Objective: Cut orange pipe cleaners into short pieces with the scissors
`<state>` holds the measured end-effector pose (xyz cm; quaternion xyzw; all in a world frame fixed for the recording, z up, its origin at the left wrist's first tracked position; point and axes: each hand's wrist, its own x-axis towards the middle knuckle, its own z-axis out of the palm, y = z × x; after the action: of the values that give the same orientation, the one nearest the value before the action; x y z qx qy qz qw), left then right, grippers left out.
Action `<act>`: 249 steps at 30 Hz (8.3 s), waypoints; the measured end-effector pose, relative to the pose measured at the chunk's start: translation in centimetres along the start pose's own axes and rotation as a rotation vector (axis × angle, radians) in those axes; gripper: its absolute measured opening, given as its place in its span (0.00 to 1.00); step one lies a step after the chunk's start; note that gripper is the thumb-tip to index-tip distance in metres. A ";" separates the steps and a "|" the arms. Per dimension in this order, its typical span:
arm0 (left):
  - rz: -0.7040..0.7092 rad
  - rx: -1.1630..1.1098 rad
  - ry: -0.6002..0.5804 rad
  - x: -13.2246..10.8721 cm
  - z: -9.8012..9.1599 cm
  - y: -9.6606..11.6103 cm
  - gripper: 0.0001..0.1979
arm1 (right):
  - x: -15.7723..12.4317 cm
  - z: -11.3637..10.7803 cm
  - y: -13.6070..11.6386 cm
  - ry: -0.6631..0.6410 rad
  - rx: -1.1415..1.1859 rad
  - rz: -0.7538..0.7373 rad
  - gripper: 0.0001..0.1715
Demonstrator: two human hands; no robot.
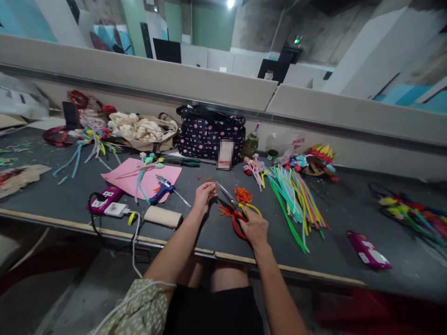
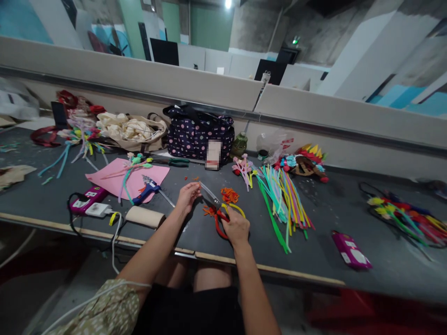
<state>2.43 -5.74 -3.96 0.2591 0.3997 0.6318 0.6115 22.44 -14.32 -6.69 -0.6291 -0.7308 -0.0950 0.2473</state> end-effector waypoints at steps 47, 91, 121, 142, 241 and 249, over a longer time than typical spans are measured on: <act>0.097 -0.073 -0.010 1.0 -0.6 -0.6 0.12 | 0.2 -0.5 -0.4 -0.004 -0.001 0.063 0.22; 0.046 -0.096 -0.105 0.4 -0.5 -0.2 0.20 | 0.0 -0.3 -0.3 0.021 0.072 0.034 0.20; 0.014 -0.102 -0.122 0.2 -0.1 -0.4 0.19 | -0.2 -0.4 -0.3 0.023 0.038 0.024 0.20; 0.024 -0.042 -0.100 0.4 -0.3 -0.4 0.17 | -0.2 -0.5 0.0 0.039 0.033 0.106 0.23; 0.327 0.203 0.304 1.8 -1.4 -1.0 0.10 | 0.2 -1.4 0.1 0.101 0.538 0.348 0.30; 0.247 0.413 -0.167 0.1 0.0 -0.8 0.09 | 0.9 -1.2 0.9 0.196 1.036 0.585 0.30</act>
<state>2.85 -5.70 -4.67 0.4767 0.4335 0.5832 0.4947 23.53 -13.91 -5.43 -0.5898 -0.4524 0.2880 0.6037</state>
